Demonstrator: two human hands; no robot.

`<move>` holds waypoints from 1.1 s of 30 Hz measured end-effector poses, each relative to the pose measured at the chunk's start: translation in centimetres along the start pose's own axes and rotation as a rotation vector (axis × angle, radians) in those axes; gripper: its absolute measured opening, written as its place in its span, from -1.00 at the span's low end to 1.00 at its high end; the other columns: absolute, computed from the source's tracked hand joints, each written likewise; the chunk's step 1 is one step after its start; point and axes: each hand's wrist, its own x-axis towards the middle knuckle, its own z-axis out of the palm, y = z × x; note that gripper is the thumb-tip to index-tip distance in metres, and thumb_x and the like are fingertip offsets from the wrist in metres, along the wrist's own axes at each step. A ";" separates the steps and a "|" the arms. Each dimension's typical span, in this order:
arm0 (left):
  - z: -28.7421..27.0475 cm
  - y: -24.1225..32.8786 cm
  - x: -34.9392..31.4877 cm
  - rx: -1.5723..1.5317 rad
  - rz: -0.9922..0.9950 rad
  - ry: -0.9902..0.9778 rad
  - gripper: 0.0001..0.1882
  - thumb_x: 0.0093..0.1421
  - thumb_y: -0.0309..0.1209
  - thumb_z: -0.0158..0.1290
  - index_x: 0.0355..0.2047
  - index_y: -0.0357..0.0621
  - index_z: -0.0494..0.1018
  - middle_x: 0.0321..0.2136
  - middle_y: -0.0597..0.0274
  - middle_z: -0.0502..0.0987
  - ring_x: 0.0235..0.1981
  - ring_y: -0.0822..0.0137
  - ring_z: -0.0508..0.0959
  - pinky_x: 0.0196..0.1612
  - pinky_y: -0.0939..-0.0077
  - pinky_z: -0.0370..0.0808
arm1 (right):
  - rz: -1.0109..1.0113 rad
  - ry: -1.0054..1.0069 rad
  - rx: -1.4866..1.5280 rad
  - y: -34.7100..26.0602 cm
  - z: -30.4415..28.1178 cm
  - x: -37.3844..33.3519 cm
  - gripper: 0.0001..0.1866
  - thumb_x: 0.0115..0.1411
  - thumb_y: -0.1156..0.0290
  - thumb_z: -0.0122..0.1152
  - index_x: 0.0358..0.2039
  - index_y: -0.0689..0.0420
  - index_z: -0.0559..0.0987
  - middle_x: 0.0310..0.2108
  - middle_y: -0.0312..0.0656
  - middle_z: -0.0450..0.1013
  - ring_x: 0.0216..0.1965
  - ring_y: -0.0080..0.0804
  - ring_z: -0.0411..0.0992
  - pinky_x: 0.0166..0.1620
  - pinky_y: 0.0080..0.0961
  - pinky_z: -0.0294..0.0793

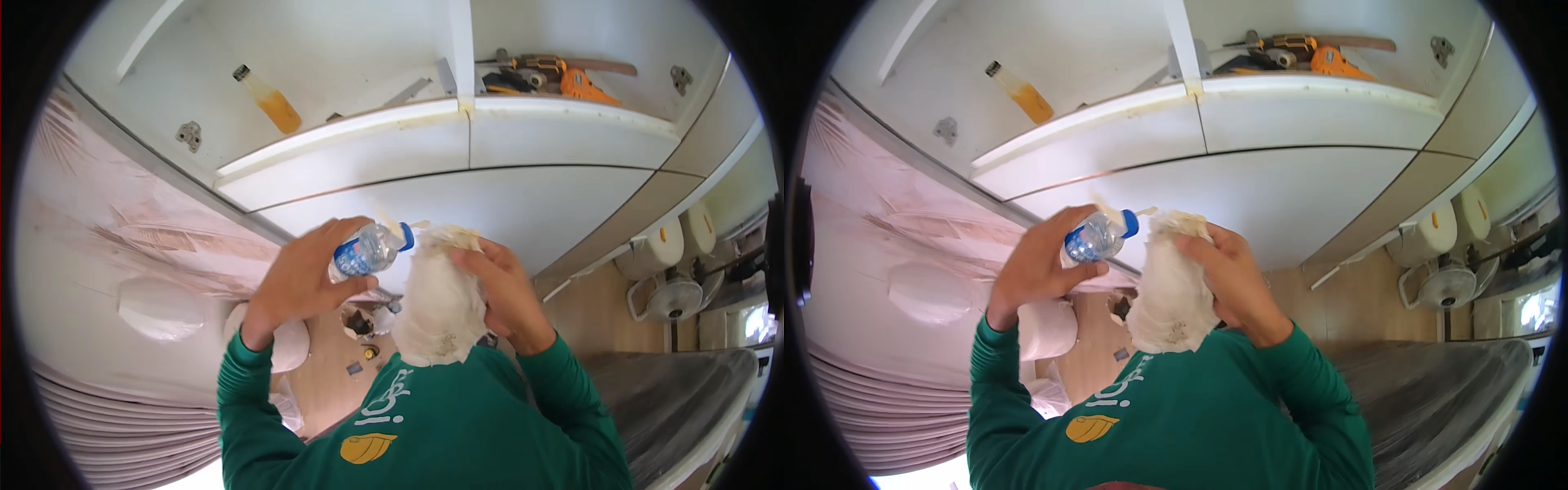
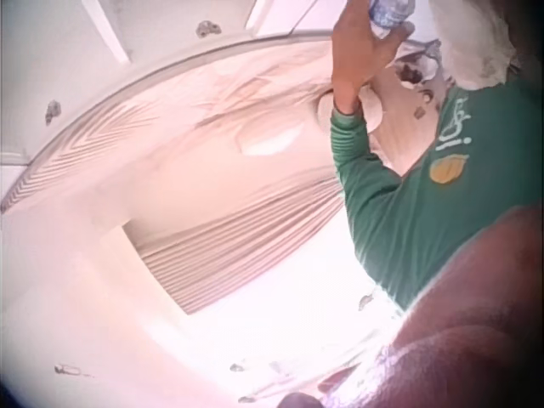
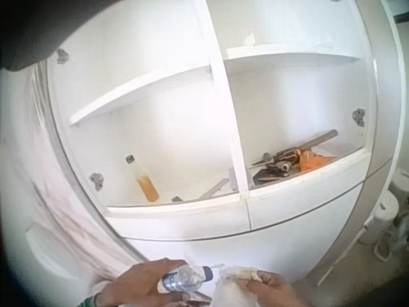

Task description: The person positions and presses a white adhesive strip onto the edge of a white cabinet shelf, then sits on the floor to apply water from a bottle to a cloth and uses it to wipe the shelf edge.

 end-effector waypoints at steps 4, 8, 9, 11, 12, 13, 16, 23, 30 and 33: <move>0.5 -1.7 -3.0 -0.525 -0.208 0.053 -0.21 0.12 -0.26 0.55 0.28 -0.24 0.46 -0.01 0.08 0.64 0.04 0.23 0.61 0.19 0.33 0.49 | -0.320 0.088 -0.246 -2.2 -0.3 -1.0 -0.70 0.51 0.42 0.22 0.13 0.28 0.68 -0.07 -0.26 0.67 -0.12 -0.53 0.62 -0.08 -0.48 0.65; 3.2 -4.0 -6.2 -0.942 -0.265 0.202 -0.15 0.08 -0.31 0.58 0.32 -0.23 0.41 0.03 0.20 0.62 0.07 0.29 0.57 0.23 0.29 0.47 | -0.933 0.484 -1.016 -5.6 2.8 -0.3 -0.69 0.42 0.49 0.25 0.13 0.24 0.69 -0.06 -0.20 0.62 -0.16 -0.38 0.61 -0.12 -0.43 0.62; 3.6 -4.8 -6.7 -1.018 -0.268 0.227 -0.13 0.08 -0.33 0.59 0.33 -0.23 0.40 0.04 0.21 0.62 0.07 0.29 0.57 0.23 0.29 0.47 | -1.080 0.557 -1.151 -5.9 4.2 0.6 -0.68 0.39 0.52 0.26 0.12 0.23 0.69 -0.05 -0.17 0.60 -0.14 -0.31 0.61 -0.09 -0.40 0.62; 3.5 -5.9 -7.1 -1.085 -0.250 0.194 -0.07 0.06 -0.36 0.59 0.38 -0.24 0.37 0.06 0.20 0.60 0.11 0.28 0.56 0.25 0.30 0.46 | -1.303 0.662 -1.423 -6.6 6.4 3.7 -0.67 0.31 0.56 0.27 0.09 0.22 0.69 -0.03 -0.13 0.57 -0.07 -0.18 0.58 -0.02 -0.33 0.59; 3.2 -5.9 -7.1 -1.104 -0.250 0.178 -0.05 0.05 -0.36 0.60 0.39 -0.25 0.36 0.06 0.19 0.60 0.11 0.28 0.55 0.26 0.30 0.46 | -1.370 0.695 -1.560 -6.3 6.4 6.6 -0.65 0.27 0.57 0.28 0.07 0.21 0.69 -0.01 -0.11 0.56 -0.03 -0.12 0.56 0.03 -0.28 0.57; 2.7 -6.2 -7.1 -1.122 -0.249 0.159 -0.04 0.04 -0.36 0.60 0.40 -0.25 0.36 0.07 0.19 0.60 0.12 0.28 0.55 0.27 0.30 0.45 | -1.432 0.729 -1.701 -5.7 6.2 8.5 -0.64 0.23 0.59 0.29 0.06 0.20 0.68 0.01 -0.09 0.55 0.01 -0.05 0.54 0.08 -0.23 0.56; 1.7 -8.6 -8.7 -1.046 -0.198 0.106 -0.08 0.02 -0.44 0.59 0.37 -0.28 0.40 0.13 0.12 0.58 0.16 0.25 0.55 0.31 0.28 0.43 | -1.221 0.739 -1.799 -4.2 6.4 10.8 -0.66 0.20 0.60 0.27 0.02 0.20 0.66 0.03 -0.11 0.54 0.16 -0.04 0.48 0.20 -0.13 0.49; 0.1 -12.9 -9.2 -1.146 -0.254 0.016 -0.12 0.01 -0.44 0.58 0.33 -0.33 0.44 0.12 0.11 0.59 0.16 0.25 0.56 0.31 0.28 0.44 | -1.319 0.720 -1.892 -2.1 9.3 12.1 -0.63 0.15 0.64 0.24 0.00 0.22 0.64 0.03 -0.13 0.53 0.14 -0.04 0.50 0.21 -0.10 0.50; 0.6 -14.8 -7.5 -1.142 -0.123 -0.095 -0.06 -0.02 -0.35 0.62 0.33 -0.34 0.44 0.12 0.09 0.60 0.17 0.26 0.56 0.30 0.28 0.45 | -1.226 0.692 -1.750 -6.0 5.6 11.0 -0.65 0.18 0.69 0.16 -0.01 0.29 0.67 -0.06 0.06 0.62 0.10 0.10 0.53 0.26 -0.02 0.49; 1.3 -14.7 -6.9 -1.195 -0.092 -0.103 0.00 -0.07 -0.32 0.66 0.34 -0.36 0.43 0.18 0.04 0.59 0.20 0.22 0.56 0.31 0.27 0.45 | -1.354 0.604 -1.883 0.7 10.5 14.0 -0.58 0.21 0.63 0.17 0.12 0.30 0.59 0.18 0.07 0.53 0.28 0.07 0.45 0.38 -0.03 0.44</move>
